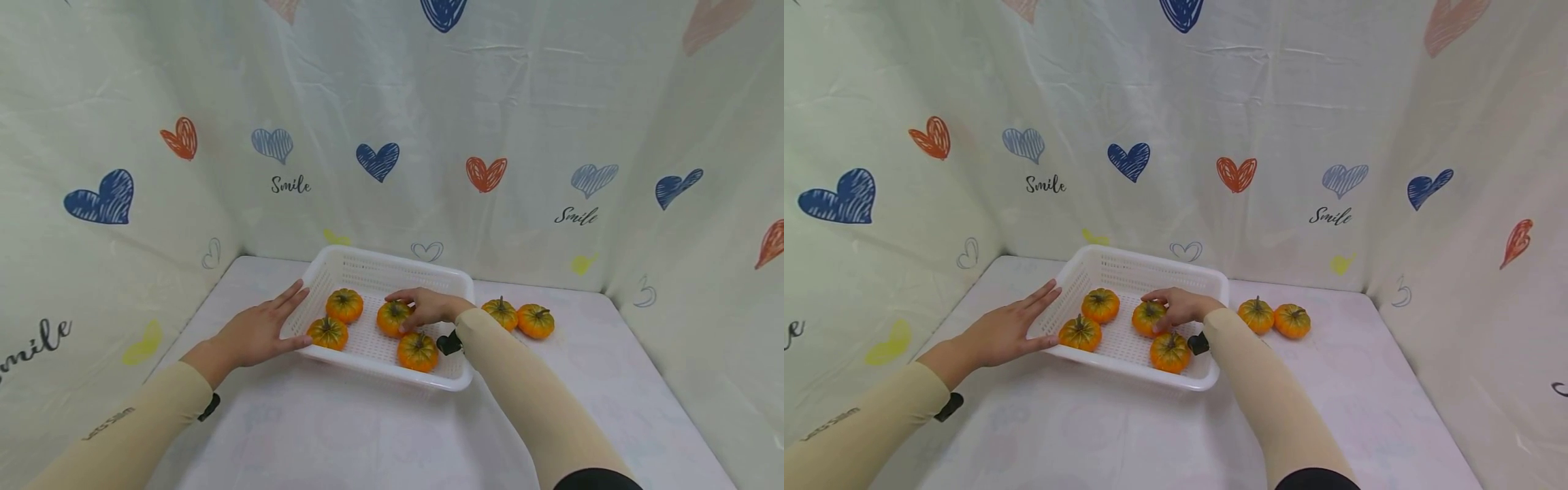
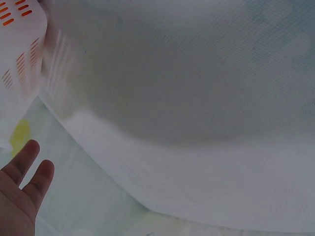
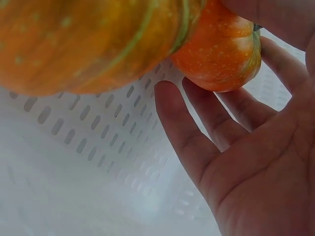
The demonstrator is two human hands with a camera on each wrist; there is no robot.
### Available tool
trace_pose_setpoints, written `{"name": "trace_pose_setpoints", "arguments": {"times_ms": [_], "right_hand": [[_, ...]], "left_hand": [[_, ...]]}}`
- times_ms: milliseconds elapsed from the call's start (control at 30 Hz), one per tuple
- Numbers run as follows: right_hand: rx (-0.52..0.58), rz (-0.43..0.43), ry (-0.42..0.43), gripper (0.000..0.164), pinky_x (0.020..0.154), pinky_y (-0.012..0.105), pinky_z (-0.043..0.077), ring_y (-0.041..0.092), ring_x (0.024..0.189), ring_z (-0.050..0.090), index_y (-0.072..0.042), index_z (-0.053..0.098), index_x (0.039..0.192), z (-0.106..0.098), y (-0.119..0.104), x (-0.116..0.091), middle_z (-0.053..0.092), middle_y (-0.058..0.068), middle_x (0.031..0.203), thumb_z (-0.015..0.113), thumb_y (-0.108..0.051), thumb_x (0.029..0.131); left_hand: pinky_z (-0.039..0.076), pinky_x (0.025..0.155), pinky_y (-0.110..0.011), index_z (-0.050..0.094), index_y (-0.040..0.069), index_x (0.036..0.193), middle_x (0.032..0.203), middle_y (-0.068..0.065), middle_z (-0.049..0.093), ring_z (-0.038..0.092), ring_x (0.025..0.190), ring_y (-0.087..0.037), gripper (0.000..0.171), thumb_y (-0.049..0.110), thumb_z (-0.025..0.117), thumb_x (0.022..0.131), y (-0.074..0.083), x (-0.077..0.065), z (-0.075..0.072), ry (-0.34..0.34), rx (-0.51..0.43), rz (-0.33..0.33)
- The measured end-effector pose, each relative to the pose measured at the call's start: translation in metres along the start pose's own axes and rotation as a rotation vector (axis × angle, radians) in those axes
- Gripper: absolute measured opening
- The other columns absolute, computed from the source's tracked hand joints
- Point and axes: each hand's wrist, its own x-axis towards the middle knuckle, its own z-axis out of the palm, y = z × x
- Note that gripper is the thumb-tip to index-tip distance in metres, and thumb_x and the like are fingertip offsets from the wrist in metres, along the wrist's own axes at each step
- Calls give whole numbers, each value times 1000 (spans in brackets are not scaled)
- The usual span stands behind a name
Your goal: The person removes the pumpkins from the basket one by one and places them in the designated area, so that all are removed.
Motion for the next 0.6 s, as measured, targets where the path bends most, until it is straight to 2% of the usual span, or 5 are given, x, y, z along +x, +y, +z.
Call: {"name": "trace_pose_setpoints", "arguments": {"times_ms": [167,267,433,600], "right_hand": [[11,1,11,69,96,39,52,26,123,50,-27,51,147,0,-2,-1,45,11,147,82,-21,85],[-2,1,23,70,98,42,50,26,123,50,-25,50,147,-2,-2,-1,46,12,147,82,-21,85],[-37,-1,48,71,108,51,39,28,128,46,-25,50,148,-2,-2,-1,46,10,147,82,-22,84],[-61,-10,70,72,110,52,36,28,129,44,-24,49,149,-3,-1,-1,46,9,147,81,-24,85]], "left_hand": [[40,102,-63,21,12,160,166,-9,12,46,130,-47,98,71,54,89,-1,1,-1,-2,9,5],[39,102,-64,21,12,160,166,-8,12,47,130,-47,98,71,53,89,-2,2,0,0,12,3],[39,102,-64,21,12,160,166,-8,11,46,130,-48,98,72,53,89,-3,2,2,5,10,3],[38,103,-64,20,12,160,166,-8,11,45,132,-47,99,72,53,88,-3,0,2,-5,2,1]]}}
